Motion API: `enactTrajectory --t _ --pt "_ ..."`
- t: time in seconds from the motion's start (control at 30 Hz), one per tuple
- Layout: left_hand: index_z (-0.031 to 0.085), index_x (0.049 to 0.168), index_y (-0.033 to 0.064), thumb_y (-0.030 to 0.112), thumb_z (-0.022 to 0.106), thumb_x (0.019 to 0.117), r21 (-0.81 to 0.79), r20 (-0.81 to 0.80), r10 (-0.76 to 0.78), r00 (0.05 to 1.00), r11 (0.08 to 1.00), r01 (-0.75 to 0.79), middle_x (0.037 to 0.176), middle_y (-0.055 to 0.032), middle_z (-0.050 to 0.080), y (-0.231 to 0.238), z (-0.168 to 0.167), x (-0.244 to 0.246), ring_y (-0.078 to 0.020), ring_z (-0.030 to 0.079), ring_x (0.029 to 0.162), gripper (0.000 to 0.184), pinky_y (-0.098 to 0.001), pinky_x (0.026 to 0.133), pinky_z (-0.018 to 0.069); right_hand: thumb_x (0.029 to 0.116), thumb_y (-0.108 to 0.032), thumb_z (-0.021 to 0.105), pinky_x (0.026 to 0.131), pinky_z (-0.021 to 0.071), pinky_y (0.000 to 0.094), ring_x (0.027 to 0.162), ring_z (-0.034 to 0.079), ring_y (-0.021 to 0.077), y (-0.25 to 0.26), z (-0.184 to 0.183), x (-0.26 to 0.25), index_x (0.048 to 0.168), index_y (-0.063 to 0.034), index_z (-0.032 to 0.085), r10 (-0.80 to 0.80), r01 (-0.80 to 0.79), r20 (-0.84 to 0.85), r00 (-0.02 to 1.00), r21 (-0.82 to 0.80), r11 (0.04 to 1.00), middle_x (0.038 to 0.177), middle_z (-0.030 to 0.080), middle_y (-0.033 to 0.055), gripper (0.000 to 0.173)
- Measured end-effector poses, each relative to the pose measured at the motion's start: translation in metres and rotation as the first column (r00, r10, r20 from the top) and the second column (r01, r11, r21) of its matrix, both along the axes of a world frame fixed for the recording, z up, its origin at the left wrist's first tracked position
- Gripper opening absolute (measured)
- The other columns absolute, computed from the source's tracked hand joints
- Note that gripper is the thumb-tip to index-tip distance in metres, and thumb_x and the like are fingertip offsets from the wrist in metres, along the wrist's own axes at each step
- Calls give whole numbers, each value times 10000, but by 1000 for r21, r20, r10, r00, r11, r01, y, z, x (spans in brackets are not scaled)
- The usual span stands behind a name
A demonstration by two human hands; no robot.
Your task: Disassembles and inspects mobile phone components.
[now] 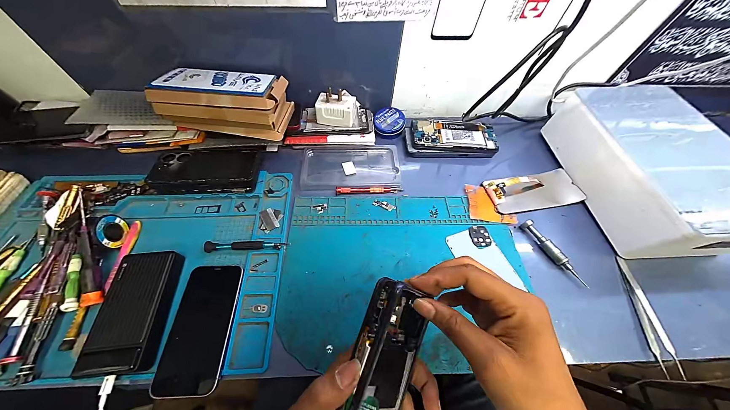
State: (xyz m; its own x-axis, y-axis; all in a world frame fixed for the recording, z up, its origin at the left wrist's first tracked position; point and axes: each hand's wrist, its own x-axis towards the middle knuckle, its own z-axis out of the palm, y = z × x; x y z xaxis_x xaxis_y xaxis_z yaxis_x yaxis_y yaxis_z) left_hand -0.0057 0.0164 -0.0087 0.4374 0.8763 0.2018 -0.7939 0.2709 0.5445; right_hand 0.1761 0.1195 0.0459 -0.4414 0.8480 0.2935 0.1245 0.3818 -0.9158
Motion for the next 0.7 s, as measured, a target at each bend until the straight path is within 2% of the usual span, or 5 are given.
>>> enactTrajectory --t 0.17,0.53,0.7 --pt "499 1373 7 561 516 971 -40 70 -18 997 999 21 1210 -210 593 0 -1 1 -231 627 789 684 -353 656 532 969 -222 699 626 606 268 786 683 135 2 4 0 1034 -197 728 -9 9 64 998 -10 1000 969 700 -40 76" --pt "496 1391 -6 566 497 963 -41 134 -61 989 997 67 1264 -240 583 1 -4 1 -245 639 799 715 -363 665 541 1008 -313 644 554 557 229 711 642 92 -1 9 2 1054 -250 689 -15 14 175 985 5 1000 949 670 -80 90" --pt "507 1407 0 581 518 937 -72 161 -51 986 995 63 1265 -237 589 2 -3 -1 -255 646 797 747 -377 660 547 1012 -349 637 495 507 216 636 591 83 -3 13 3 1053 -247 687 -16 16 149 989 4 1000 903 639 -75 120"
